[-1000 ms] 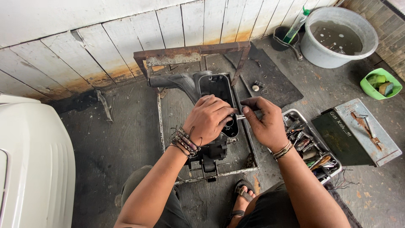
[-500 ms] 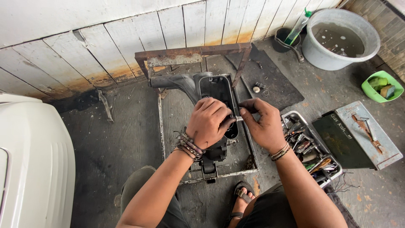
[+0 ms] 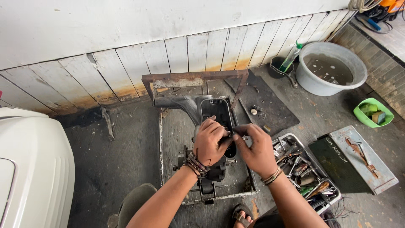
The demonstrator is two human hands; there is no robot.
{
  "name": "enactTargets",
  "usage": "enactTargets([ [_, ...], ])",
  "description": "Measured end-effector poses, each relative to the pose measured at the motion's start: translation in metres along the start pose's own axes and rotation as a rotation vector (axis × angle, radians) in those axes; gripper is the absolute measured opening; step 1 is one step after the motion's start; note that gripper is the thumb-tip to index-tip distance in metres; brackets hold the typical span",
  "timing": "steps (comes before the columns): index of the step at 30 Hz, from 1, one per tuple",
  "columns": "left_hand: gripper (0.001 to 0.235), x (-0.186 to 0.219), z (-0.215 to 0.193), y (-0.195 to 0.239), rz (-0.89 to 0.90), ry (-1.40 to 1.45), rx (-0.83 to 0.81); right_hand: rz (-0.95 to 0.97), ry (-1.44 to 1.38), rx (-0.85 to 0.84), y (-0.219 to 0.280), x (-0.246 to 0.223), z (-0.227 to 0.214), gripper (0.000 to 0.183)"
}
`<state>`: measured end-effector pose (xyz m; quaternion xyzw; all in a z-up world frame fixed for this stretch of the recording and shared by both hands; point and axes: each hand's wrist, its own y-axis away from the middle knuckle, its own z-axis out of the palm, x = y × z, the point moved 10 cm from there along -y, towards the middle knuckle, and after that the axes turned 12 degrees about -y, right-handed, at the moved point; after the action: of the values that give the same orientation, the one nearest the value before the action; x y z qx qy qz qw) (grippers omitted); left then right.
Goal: The person works on a disassembled engine block placed on a metal stand. They use a small wrench to tighten bolts on the engine and then use a green hammer to tap a component into place.
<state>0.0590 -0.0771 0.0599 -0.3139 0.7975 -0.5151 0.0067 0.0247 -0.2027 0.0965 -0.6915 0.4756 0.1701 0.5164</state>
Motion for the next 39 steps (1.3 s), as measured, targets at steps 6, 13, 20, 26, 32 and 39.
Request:
enactTargets([
  [6, 0.017, 0.016, -0.021, -0.016, 0.033, -0.03, -0.041, -0.149, 0.161, -0.05, 0.003, -0.012, 0.013, 0.015],
  [13, 0.016, 0.034, -0.04, -0.033, 0.07, 0.085, -0.134, -0.18, 0.143, -0.078, 0.005, -0.002, 0.013, 0.014],
  [20, 0.018, 0.002, 0.003, 0.002, 0.024, 0.012, -0.128, -0.139, 0.085, 0.005, 0.0, 0.0, -0.001, 0.014],
  [26, 0.019, -0.005, 0.004, 0.006, -0.048, 0.002, -0.038, -0.27, 0.317, -0.047, 0.002, -0.011, 0.023, 0.02],
  [32, 0.007, 0.002, -0.007, -0.005, -0.016, 0.009, -0.181, -0.413, 0.397, -0.118, 0.006, -0.009, 0.037, 0.019],
  [39, 0.008, 0.001, 0.001, 0.0, 0.017, 0.051, -0.26, -0.513, 0.335, -0.188, 0.005, -0.032, 0.039, 0.012],
])
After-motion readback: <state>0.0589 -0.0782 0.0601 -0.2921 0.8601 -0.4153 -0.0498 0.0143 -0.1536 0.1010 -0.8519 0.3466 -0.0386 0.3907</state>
